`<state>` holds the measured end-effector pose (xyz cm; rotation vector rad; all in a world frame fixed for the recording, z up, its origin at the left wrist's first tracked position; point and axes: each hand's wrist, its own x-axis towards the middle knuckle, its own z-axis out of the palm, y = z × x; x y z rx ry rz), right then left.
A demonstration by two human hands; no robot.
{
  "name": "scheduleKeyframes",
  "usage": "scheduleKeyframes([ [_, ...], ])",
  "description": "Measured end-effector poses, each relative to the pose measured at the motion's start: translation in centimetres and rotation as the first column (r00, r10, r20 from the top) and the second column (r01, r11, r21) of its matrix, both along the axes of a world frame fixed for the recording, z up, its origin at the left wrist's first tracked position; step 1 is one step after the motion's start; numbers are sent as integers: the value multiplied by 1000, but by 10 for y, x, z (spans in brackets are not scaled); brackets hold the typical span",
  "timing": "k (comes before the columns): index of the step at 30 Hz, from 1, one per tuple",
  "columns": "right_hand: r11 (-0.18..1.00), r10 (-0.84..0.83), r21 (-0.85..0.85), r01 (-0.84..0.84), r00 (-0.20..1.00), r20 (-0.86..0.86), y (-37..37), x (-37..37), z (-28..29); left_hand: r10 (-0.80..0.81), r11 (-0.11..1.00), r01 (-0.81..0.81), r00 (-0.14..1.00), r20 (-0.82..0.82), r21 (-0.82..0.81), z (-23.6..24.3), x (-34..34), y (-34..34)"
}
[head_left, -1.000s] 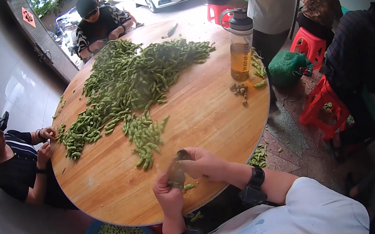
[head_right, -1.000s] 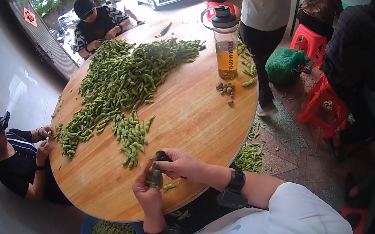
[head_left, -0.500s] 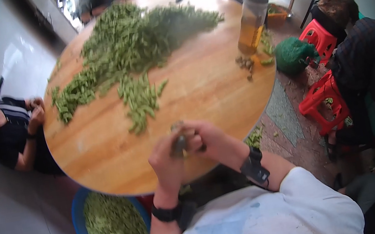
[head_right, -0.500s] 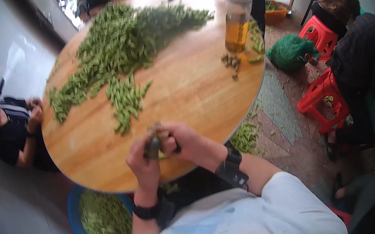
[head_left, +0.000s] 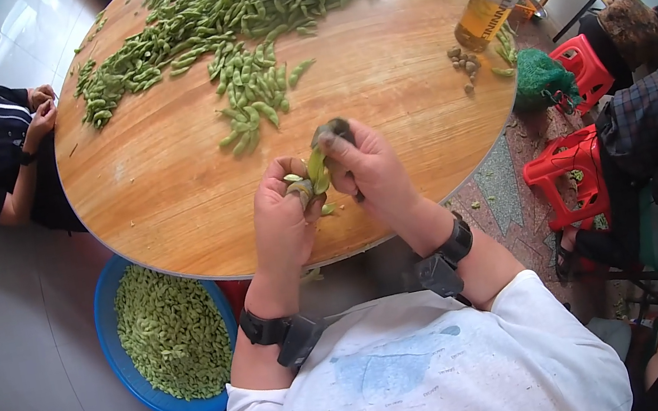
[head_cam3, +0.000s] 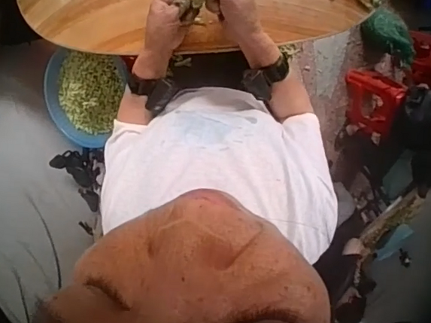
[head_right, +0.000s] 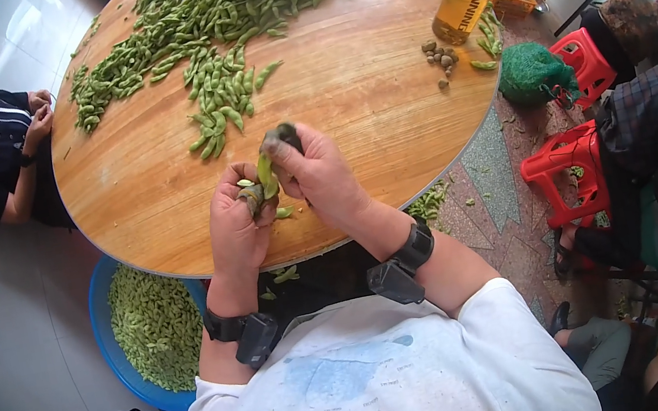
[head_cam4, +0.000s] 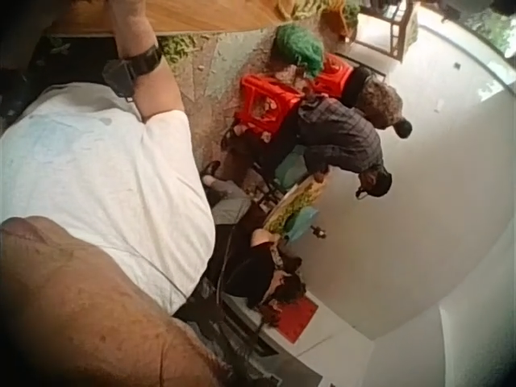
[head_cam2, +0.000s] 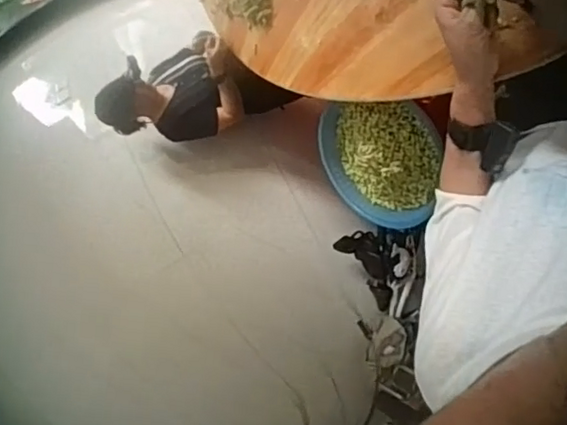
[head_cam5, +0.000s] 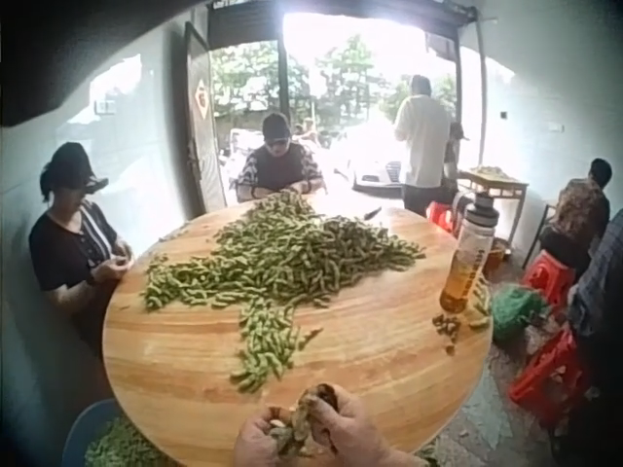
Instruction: The person is peeling edamame beans from their pods by hand and placing them in a bin.
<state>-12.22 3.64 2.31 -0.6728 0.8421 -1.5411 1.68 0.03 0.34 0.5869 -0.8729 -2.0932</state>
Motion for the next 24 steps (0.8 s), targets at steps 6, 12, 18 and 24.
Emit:
scheduleKeyframes([
  [6,851,338,80,-519,425,-840,-29,-44,31,225,974,-223,945,236,-38,20,37,-25],
  [12,976,-71,-40,-214,-136,-988,-111,-25,0,417,830,95,552,723,-550,-6,47,-116],
  [18,993,35,57,-106,-194,-980,-82,-42,3,471,543,375,605,642,-752,-13,-20,-92],
  [24,992,2,11,-124,-74,-997,-39,-91,5,96,968,22,887,453,-249,25,-6,-52],
])
